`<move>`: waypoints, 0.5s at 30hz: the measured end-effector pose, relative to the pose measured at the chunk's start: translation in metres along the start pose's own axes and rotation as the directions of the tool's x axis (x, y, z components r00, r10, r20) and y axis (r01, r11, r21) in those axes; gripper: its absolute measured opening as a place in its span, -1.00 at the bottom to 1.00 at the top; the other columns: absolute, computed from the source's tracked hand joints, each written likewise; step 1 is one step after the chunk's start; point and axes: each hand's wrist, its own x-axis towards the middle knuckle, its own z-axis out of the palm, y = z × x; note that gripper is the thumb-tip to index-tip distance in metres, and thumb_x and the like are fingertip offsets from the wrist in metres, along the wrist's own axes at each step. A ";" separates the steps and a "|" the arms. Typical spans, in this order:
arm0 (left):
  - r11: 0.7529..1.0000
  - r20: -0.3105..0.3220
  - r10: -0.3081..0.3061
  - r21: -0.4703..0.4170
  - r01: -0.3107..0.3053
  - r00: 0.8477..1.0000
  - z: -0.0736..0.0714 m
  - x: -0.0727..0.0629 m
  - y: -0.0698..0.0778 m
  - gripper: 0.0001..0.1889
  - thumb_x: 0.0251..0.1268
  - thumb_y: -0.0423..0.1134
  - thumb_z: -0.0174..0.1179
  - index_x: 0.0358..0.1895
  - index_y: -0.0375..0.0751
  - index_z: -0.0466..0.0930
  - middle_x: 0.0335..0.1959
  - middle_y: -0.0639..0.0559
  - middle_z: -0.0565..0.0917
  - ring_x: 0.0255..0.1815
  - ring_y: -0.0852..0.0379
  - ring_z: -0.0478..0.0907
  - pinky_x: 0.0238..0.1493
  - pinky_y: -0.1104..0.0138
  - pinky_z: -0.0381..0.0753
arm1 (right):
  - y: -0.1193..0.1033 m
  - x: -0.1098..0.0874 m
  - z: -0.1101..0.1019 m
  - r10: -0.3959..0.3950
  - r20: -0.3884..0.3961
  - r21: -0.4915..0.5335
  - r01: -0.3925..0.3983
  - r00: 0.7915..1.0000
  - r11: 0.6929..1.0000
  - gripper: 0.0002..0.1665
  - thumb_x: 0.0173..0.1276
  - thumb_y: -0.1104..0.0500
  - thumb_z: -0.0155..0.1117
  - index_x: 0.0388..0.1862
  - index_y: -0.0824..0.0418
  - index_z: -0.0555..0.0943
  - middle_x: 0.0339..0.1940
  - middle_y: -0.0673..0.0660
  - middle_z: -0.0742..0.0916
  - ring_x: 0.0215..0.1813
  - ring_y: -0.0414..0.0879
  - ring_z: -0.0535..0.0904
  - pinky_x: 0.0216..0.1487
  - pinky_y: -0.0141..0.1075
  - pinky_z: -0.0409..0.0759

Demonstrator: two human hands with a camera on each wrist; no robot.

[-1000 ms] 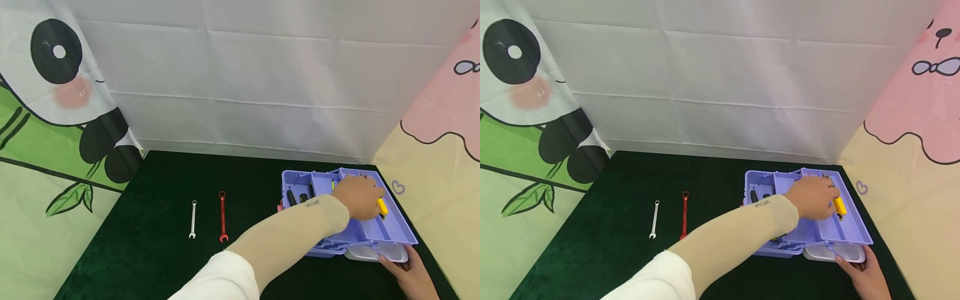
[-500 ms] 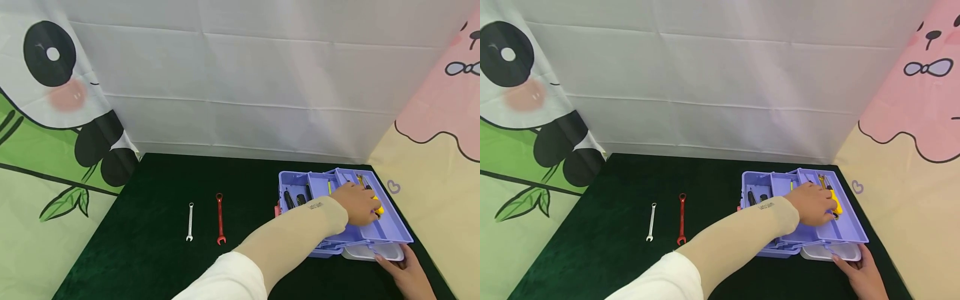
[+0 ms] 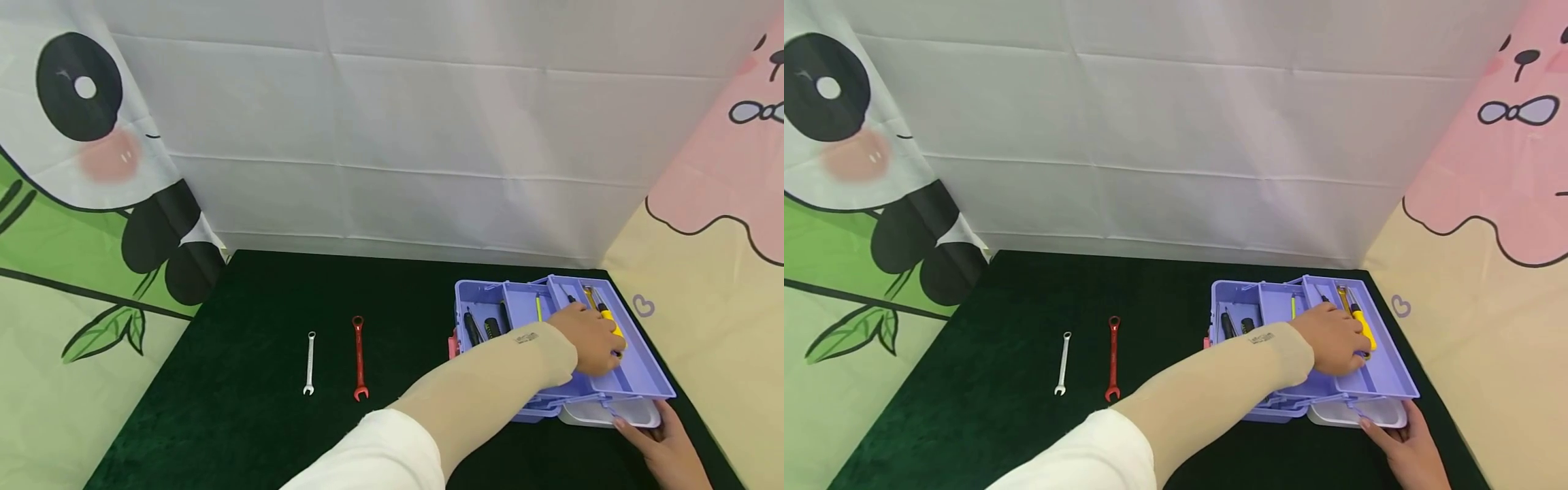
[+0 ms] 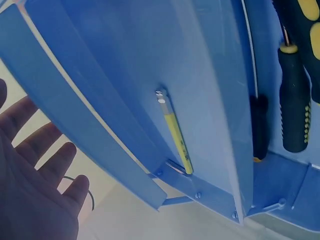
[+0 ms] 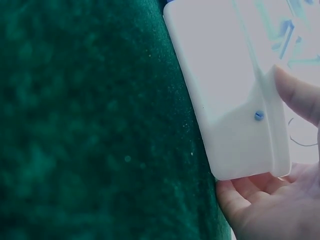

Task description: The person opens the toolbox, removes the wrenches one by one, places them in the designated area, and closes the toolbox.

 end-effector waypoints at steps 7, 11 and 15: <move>0.999 0.027 -0.023 -0.022 0.023 0.999 0.008 0.019 0.001 -0.53 0.58 0.35 -0.28 0.49 0.79 0.13 0.50 0.67 0.15 0.56 0.45 -0.01 0.59 0.29 -0.20 | 0.001 0.000 0.000 -0.005 -0.006 -0.002 0.005 1.000 1.000 0.08 0.54 -0.01 0.30 0.63 0.43 -0.15 0.44 0.49 0.33 -0.01 -0.64 0.42 -0.15 -0.61 0.55; 0.999 0.032 -0.027 -0.031 0.028 0.999 0.011 0.025 0.003 -0.53 0.57 0.36 -0.28 0.48 0.81 0.13 0.50 0.68 0.15 0.56 0.46 -0.01 0.59 0.28 -0.19 | 0.002 -0.001 0.001 -0.023 -0.011 -0.007 0.023 1.000 1.000 0.05 0.54 0.03 0.30 0.62 0.45 -0.13 0.41 0.46 0.33 -0.01 -0.64 0.41 -0.15 -0.61 0.55; 0.998 0.042 -0.045 -0.044 0.046 0.998 0.010 0.026 0.002 -0.53 0.58 0.36 -0.31 0.49 0.81 0.11 0.50 0.69 0.13 0.57 0.45 -0.05 0.59 0.28 -0.21 | 0.002 0.001 0.001 -0.024 -0.003 0.003 0.024 1.000 1.000 0.06 0.54 0.03 0.30 0.63 0.43 -0.14 0.42 0.46 0.32 0.01 -0.63 0.42 -0.13 -0.60 0.56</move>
